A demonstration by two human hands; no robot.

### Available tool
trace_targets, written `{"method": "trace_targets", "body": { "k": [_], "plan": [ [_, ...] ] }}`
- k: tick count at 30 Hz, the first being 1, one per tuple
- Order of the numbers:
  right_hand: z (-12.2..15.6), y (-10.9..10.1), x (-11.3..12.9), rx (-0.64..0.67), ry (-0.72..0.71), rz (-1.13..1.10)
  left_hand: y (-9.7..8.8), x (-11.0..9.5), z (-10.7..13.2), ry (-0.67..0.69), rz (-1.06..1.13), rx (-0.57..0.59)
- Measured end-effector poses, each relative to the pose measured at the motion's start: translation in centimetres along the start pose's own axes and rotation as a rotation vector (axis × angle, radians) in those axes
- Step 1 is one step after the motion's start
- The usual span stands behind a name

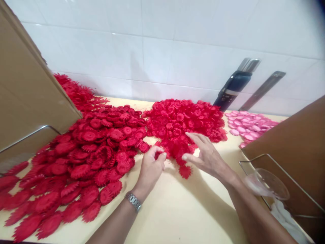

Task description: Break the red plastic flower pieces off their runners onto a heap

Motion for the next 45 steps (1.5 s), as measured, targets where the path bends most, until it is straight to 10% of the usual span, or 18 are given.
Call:
{"method": "trace_targets", "body": {
  "k": [7, 18, 26, 38, 45],
  "plan": [
    [1.2, 2.8, 0.9, 0.19, -0.238, 0.26, 1.1, -2.2, -1.8, 0.377, -0.717, -0.013],
    [-0.8, 7.1, 1.3, 0.139, -0.269, 0.238, -4.2, -1.1, 0.8, 0.359, -0.375, -0.053],
    [-2.3, 6.6, 2.1, 0.025, -0.254, 0.032, -4.2, 0.4, 0.5, 0.464, -0.402, -0.123],
    [-12.3, -1.9, 0.0, -0.296, -0.125, 0.199, -3.5, -0.5, 2.2, 0.9, -0.592, -0.175],
    [-18.4, -3.9, -5.0, -0.249, 0.127, 0.367, -3.4, -1.0, 2.7, 0.864, -0.689, -0.122]
  ]
}}
Point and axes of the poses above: each hand's wrist, its own z-axis away from the middle knuckle, its own y-axis out of the palm, x = y × z, the point moved 3 cm from there along -z, towards the middle knuckle, and after that the axes turned 1 degree about -z, right-handed, at the moved point
